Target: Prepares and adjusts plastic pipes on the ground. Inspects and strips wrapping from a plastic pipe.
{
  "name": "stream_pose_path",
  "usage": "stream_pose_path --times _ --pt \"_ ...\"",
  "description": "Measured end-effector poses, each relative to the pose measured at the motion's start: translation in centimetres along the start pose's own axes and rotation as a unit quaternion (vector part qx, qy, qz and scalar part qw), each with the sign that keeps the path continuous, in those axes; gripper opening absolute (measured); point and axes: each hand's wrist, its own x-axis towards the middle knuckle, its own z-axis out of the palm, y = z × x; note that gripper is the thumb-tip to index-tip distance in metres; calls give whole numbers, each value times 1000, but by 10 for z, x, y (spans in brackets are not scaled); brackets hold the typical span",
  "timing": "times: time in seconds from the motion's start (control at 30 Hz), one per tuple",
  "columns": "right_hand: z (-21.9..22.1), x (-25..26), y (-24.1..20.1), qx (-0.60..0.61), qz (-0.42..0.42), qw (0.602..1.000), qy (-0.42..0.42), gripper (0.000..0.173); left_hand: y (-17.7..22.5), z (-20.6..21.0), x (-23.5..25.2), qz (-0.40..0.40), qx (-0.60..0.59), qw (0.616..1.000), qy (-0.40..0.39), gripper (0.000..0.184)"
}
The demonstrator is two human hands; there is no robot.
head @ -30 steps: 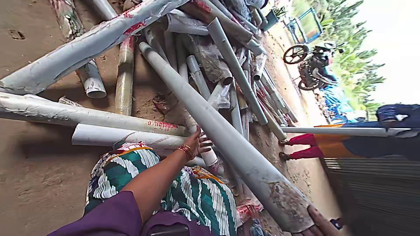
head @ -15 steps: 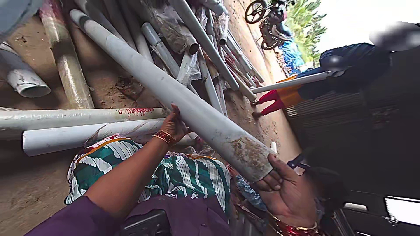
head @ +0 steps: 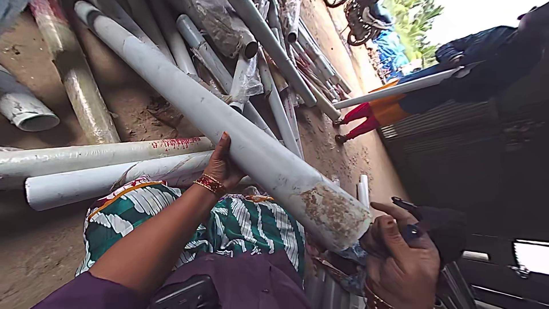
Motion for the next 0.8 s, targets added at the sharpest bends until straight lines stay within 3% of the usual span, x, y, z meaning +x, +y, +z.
stream_pose_path --times 0.1,0.2,0.27,0.33,0.4,0.5,0.57,0.63,0.67,0.8 --pt "-17 13 24 11 -41 994 -104 38 0 0 1 -2 -1 1000 5 40" --pt "-21 24 37 38 -66 980 -185 36 3 3 -2 -22 -2 999 25 41" --pt "-17 25 48 -60 -126 982 -126 23 6 6 -3 -32 9 999 36 42" --pt "-11 26 64 -189 -201 961 -31 19 6 9 -5 -41 26 997 56 45" --pt "-7 28 77 -187 -242 952 5 25 8 8 -6 -51 52 996 57 50" --pt "4 28 79 -103 -252 961 40 25 16 -4 -7 -60 135 989 -10 71" --pt "9 29 74 -94 -281 954 37 23 24 -12 -9 -52 225 972 -38 86" --pt "12 29 69 -114 -324 939 20 21 30 -24 -13 -63 279 958 -33 89" --pt "14 30 66 -125 -339 932 13 20 33 -32 -13 -61 280 958 -11 85" --pt "16 31 56 -127 -341 931 -18 24 50 -55 -9 10 229 968 103 42"
